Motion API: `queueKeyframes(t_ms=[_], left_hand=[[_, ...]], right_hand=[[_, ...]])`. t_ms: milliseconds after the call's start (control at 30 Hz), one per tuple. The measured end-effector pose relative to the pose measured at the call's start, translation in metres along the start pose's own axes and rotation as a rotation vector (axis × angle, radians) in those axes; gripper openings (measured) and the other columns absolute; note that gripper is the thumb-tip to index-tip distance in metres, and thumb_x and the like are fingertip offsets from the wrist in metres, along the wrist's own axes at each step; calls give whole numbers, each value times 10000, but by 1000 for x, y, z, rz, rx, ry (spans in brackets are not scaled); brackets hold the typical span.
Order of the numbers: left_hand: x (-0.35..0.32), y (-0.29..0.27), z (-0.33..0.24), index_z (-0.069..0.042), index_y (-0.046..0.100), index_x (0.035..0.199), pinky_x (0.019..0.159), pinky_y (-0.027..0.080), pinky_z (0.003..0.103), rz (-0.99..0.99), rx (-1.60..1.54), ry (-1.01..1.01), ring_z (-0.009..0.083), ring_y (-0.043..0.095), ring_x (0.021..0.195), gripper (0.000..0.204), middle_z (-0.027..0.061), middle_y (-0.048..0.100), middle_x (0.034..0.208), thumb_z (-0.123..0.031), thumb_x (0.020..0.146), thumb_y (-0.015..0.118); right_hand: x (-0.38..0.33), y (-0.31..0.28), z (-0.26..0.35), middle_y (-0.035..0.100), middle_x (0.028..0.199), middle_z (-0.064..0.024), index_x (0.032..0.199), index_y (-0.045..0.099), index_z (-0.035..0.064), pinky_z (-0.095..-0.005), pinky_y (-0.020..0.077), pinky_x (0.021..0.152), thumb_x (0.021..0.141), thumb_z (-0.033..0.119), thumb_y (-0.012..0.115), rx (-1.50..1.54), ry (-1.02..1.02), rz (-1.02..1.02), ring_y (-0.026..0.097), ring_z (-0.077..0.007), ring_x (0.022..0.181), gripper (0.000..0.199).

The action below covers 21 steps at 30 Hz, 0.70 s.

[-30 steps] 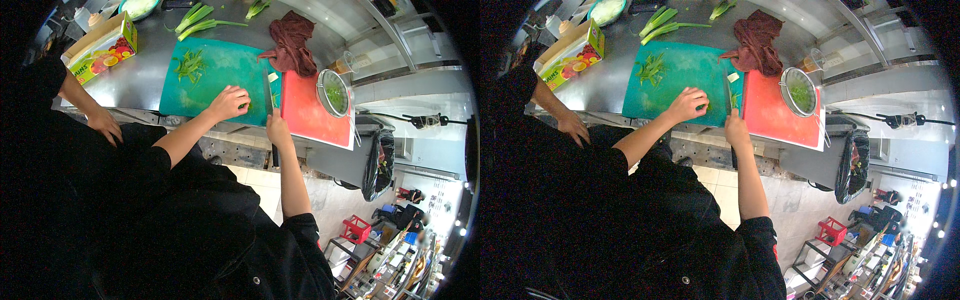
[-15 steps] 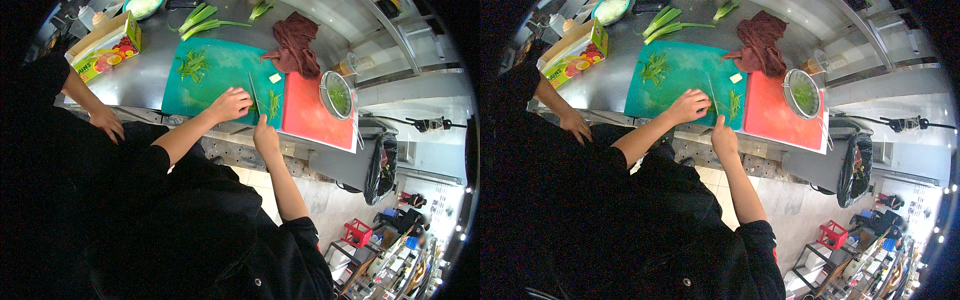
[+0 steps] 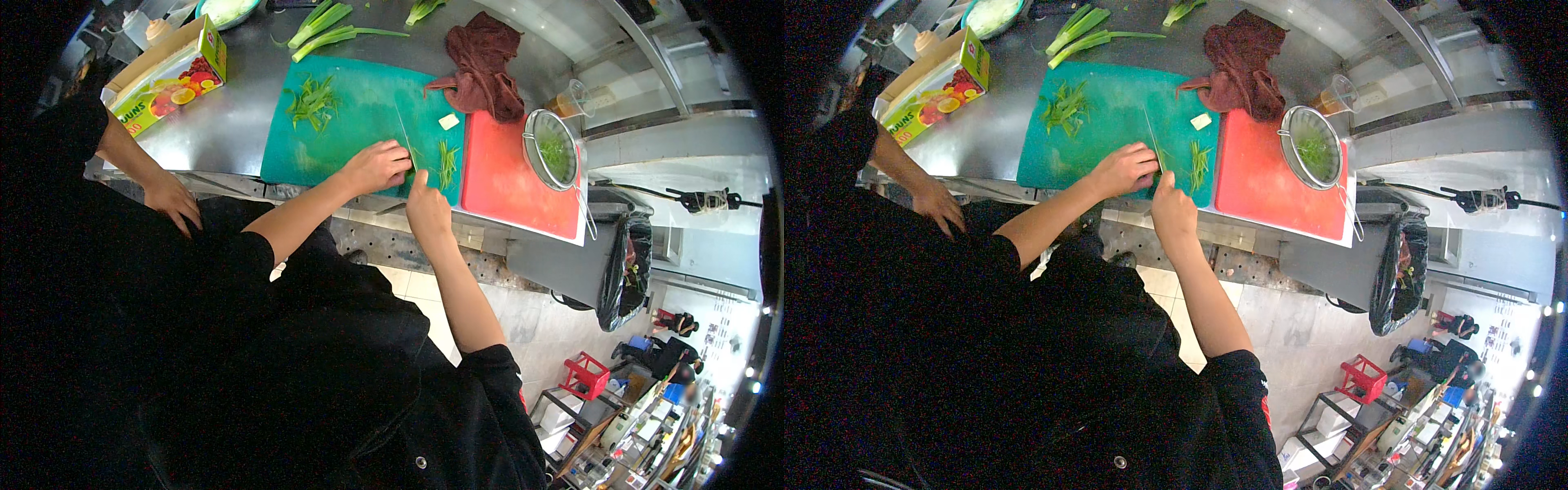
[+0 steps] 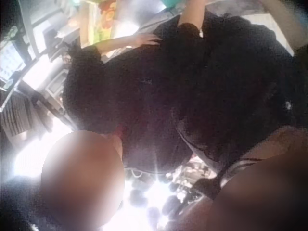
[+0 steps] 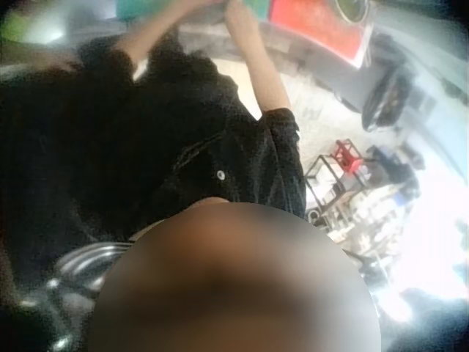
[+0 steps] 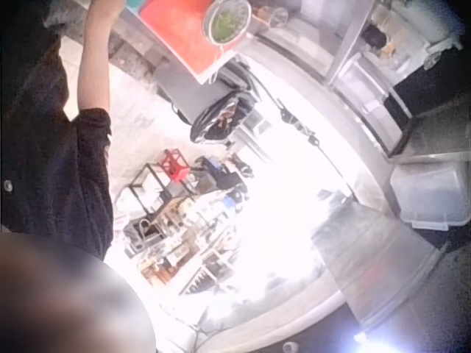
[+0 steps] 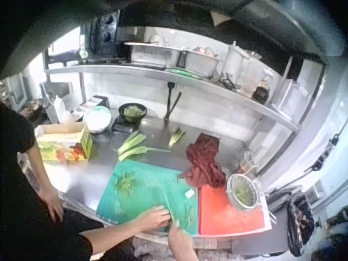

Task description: The person chops green onions on a cutting board using a knife. They then walk to a bar area, scoop ice into a cup, and hold the cup while interacting with other staff members.

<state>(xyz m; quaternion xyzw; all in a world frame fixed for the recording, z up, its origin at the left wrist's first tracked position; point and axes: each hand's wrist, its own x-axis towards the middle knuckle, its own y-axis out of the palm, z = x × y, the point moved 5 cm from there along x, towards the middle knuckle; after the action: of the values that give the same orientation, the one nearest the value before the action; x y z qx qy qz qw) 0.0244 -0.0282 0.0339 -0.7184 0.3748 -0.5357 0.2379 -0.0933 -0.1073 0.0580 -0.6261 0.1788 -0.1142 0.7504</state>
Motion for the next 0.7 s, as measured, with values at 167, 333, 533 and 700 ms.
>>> queueKeyframes(t_ms=[167,333,533,700], left_hand=[[-1,1,1,-68,653,943,865,528,356,14,18,-7,247,607,969,253,56,633,995,-121,712,740],[-3,1,2,-76,659,957,853,532,361,7,30,-30,249,607,963,252,47,632,993,-123,720,731],[-4,3,3,-79,658,943,854,524,356,-10,-24,-35,247,601,938,232,43,626,975,-121,725,725],[-4,6,5,-76,662,945,852,520,361,38,20,-31,242,598,928,232,43,624,975,-117,724,721]], right_hand=[[-6,5,-8,677,741,-276,1029,422,6,-500,582,591,948,79,464,-48,87,139,708,-429,708,117],[-3,-5,-1,645,743,-329,1040,410,-21,-564,548,631,915,23,453,91,-8,65,675,-492,742,139],[-5,-3,-4,665,727,-296,1046,417,-7,-523,570,580,938,70,454,10,24,97,696,-456,695,138],[-2,1,-6,663,737,-309,1070,409,-7,-545,563,596,935,72,447,69,-49,35,692,-472,706,161]])
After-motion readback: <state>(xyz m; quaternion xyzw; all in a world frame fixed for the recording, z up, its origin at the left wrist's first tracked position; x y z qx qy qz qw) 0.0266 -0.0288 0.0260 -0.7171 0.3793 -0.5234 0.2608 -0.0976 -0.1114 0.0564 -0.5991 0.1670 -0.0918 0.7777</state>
